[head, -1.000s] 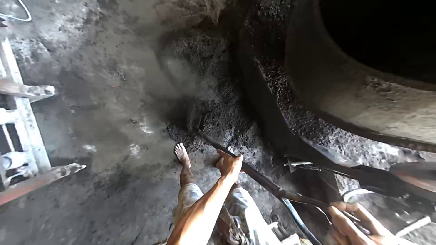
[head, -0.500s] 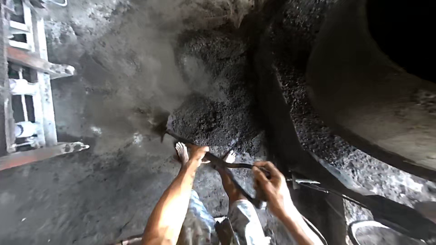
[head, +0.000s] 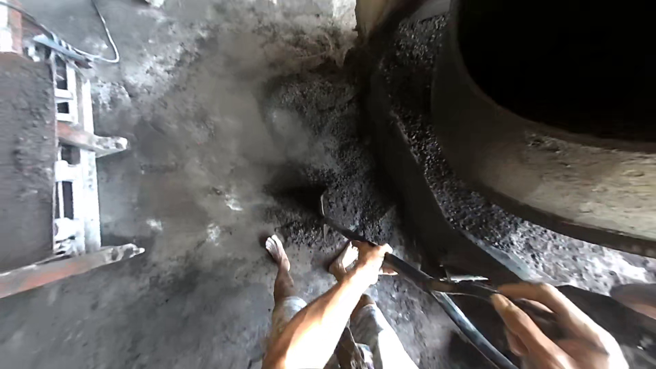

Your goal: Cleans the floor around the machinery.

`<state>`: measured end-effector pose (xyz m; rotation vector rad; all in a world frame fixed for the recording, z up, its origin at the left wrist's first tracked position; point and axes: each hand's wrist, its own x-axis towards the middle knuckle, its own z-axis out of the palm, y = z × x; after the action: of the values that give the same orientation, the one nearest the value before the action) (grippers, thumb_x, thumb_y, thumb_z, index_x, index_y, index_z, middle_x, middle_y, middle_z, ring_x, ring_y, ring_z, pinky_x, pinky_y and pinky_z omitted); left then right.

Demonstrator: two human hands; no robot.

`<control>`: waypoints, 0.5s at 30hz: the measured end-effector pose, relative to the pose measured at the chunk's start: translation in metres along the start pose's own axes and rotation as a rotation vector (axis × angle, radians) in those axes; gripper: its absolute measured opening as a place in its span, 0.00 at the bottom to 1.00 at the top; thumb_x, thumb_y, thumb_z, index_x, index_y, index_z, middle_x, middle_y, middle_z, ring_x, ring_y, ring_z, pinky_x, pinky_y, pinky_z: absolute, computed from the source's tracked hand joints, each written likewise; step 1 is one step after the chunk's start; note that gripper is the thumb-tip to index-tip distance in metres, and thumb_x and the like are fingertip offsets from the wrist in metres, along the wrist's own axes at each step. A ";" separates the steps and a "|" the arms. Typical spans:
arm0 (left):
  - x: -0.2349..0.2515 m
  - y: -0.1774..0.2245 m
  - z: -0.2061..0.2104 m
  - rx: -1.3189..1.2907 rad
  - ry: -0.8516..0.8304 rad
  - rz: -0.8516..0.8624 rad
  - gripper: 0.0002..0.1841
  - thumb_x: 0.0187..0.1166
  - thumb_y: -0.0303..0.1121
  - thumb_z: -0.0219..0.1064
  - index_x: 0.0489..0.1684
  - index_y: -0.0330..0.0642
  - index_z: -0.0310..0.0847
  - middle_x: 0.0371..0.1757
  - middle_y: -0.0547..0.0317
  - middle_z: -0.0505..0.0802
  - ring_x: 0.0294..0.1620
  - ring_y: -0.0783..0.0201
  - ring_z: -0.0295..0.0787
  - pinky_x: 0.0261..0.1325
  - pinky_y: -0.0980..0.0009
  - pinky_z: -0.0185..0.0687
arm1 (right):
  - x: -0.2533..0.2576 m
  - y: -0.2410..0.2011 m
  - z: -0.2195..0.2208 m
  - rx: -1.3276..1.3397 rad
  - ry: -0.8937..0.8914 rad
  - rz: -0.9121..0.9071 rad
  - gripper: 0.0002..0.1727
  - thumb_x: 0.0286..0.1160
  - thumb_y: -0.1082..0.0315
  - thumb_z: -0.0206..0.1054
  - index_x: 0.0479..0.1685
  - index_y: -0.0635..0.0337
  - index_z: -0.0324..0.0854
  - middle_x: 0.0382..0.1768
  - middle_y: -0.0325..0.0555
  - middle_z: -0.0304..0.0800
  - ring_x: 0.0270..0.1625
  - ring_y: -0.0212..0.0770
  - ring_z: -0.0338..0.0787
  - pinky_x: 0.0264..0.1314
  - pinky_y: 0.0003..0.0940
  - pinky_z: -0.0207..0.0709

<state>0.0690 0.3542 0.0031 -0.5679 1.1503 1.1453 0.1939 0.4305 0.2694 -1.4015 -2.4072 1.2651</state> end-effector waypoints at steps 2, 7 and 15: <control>-0.025 0.012 -0.002 -0.072 0.010 0.030 0.46 0.70 0.30 0.74 0.87 0.43 0.44 0.49 0.37 0.86 0.34 0.49 0.90 0.31 0.53 0.89 | -0.010 -0.032 0.002 0.058 0.009 -0.051 0.11 0.75 0.68 0.71 0.50 0.61 0.80 0.30 0.41 0.89 0.20 0.35 0.85 0.20 0.35 0.85; -0.075 0.083 -0.066 -0.127 -0.078 0.179 0.51 0.77 0.38 0.75 0.91 0.51 0.31 0.50 0.34 0.85 0.24 0.49 0.89 0.27 0.54 0.91 | -0.016 -0.113 0.044 0.131 0.067 -0.152 0.13 0.76 0.68 0.71 0.55 0.62 0.79 0.29 0.42 0.88 0.20 0.37 0.85 0.21 0.37 0.85; -0.200 0.231 -0.170 0.611 -0.309 0.777 0.38 0.83 0.44 0.68 0.91 0.38 0.58 0.58 0.44 0.92 0.54 0.55 0.93 0.59 0.57 0.90 | 0.100 -0.185 0.214 0.588 0.375 -0.100 0.21 0.80 0.63 0.67 0.67 0.64 0.76 0.39 0.49 0.90 0.31 0.42 0.91 0.34 0.40 0.91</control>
<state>-0.2069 0.2147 0.1673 0.5637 1.3960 1.3622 -0.0856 0.3302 0.2249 -1.1879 -1.6533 1.3785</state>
